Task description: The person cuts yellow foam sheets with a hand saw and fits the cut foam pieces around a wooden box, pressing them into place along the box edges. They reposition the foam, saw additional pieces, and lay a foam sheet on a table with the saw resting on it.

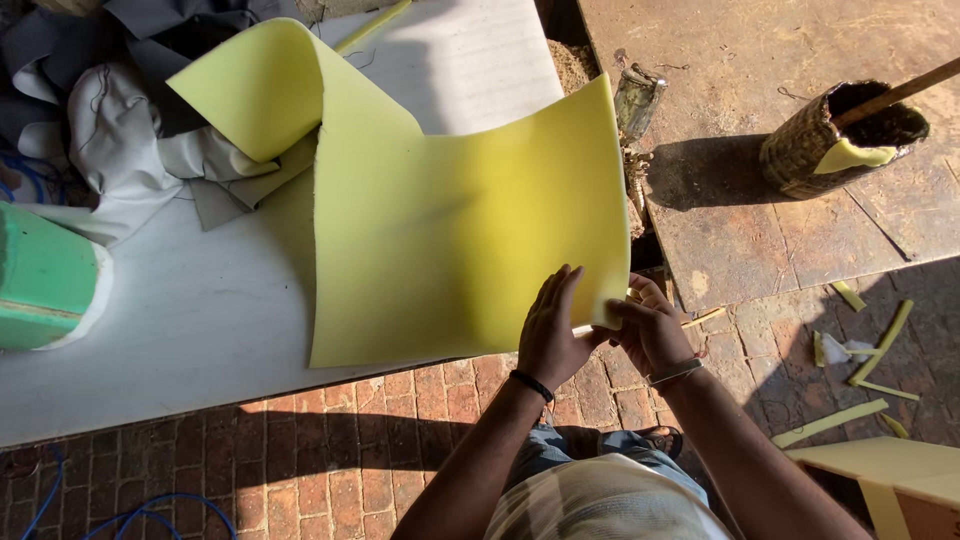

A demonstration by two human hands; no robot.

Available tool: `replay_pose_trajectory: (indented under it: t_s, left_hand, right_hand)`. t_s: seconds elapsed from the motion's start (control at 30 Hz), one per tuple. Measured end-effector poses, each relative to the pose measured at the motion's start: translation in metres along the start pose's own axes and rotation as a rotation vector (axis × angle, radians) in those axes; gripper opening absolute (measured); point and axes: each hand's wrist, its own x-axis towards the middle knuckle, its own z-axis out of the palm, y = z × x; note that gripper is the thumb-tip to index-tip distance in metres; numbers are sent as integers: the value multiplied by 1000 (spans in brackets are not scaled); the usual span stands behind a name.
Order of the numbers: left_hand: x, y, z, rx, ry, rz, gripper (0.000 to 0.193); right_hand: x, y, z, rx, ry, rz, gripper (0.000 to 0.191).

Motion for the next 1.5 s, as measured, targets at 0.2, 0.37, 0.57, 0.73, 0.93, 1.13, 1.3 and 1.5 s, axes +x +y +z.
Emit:
replay_pose_trajectory:
  t_s: [0.2, 0.37, 0.57, 0.73, 0.93, 1.13, 1.3, 1.5]
  left_hand:
    - [-18, 45, 12, -139, -463, -136, 35]
    - [-27, 90, 42, -321, -917, -182, 25]
    - [-84, 162, 116, -643, -1344, 12, 24]
    - [-173, 247, 196, -814, -1649, 46, 25]
    - [-308, 372, 270, -643, -1807, 308, 30]
    - [-379, 446, 299, -474, -1830, 533, 33]
    - [-364, 478, 299, -334, -1669, 715, 31]
    - [-290, 480, 303, -547, -1330, 278, 23]
  right_hand:
    - [-64, 12, -75, 37, 166, 13, 47]
    - [-142, 49, -165, -14, 407, -38, 44]
    - [-256, 82, -257, -458, 435, -161, 49]
    - [-376, 111, -302, -109, 523, -298, 75]
    - [-541, 159, -368, 178, 730, -482, 71]
    - [-650, 210, -420, -334, 1052, -398, 90]
    - [-682, 216, -465, -946, 1081, -277, 51]
    - [-720, 213, -517, -657, 1170, 402, 41]
